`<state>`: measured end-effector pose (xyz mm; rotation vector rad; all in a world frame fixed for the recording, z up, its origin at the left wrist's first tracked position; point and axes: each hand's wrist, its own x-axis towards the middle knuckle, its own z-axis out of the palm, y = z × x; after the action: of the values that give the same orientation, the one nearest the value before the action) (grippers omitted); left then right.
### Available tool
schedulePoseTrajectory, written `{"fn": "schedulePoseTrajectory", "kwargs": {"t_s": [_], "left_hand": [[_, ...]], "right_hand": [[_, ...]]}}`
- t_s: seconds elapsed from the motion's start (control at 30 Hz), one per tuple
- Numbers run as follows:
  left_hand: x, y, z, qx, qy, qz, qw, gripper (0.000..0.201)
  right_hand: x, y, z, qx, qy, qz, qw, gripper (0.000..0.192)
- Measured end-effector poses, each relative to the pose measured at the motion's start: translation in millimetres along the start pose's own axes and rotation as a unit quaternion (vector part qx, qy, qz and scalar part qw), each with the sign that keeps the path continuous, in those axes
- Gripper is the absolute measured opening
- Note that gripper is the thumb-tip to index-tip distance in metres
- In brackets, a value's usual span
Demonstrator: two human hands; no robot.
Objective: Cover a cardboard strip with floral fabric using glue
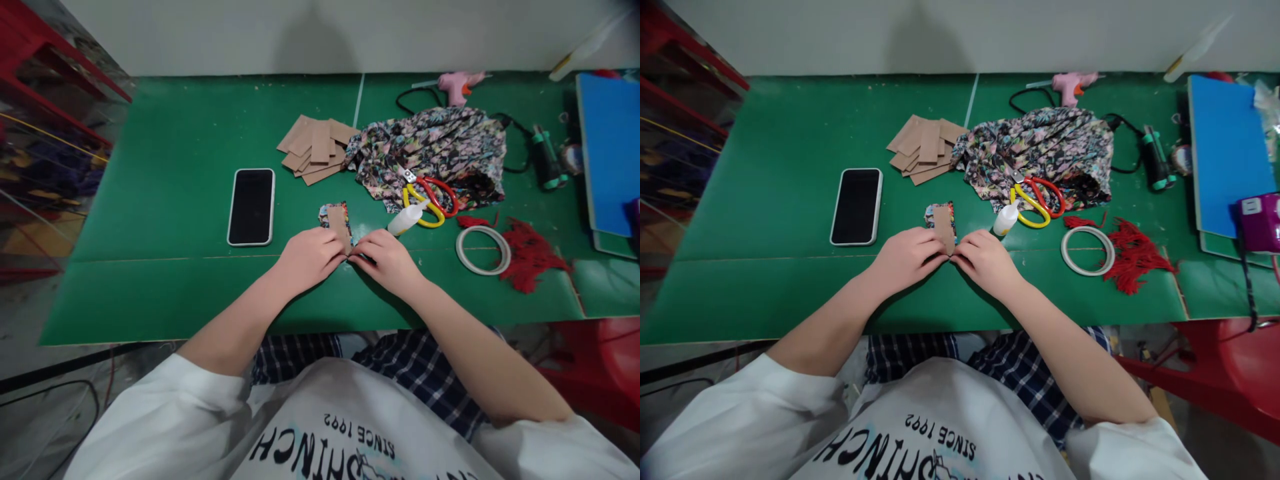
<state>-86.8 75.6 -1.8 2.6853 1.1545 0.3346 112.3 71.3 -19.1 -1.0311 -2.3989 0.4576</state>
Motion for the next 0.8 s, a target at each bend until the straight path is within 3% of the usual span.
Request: {"fn": "schedulePoseTrajectory", "kwargs": {"t_s": [0.13, 0.23, 0.4, 0.57, 0.7, 0.8], "left_hand": [[-2, -5, -4.6, -0.118, 0.012, -0.027, 0.993, 0.021], [-2, -10, -6.2, -0.182, 0.057, -0.062, 0.98, 0.022], [3, -22, -5.3, -0.175, 0.133, -0.17, 0.961, 0.023], [5, -29, -7.9, -0.205, 0.186, -0.296, 0.914, 0.018], [4, -31, -8.8, -0.212, 0.195, -0.307, 0.907, 0.024], [4, -30, -8.1, -0.202, 0.201, -0.296, 0.912, 0.027]], "right_hand": [[-8, -5, -5, 0.006, -0.024, -0.023, 0.999, 0.016], [-15, -8, -7, 0.006, -0.022, -0.027, 0.999, 0.014], [-12, -13, -10, 0.019, 0.078, 0.035, 0.996, 0.012], [-6, -17, -10, 0.007, 0.139, 0.092, 0.986, 0.021], [-3, -23, -4, -0.082, 0.105, 0.126, 0.983, 0.038], [7, -35, 5, -0.162, 0.059, 0.137, 0.975, 0.039]]}}
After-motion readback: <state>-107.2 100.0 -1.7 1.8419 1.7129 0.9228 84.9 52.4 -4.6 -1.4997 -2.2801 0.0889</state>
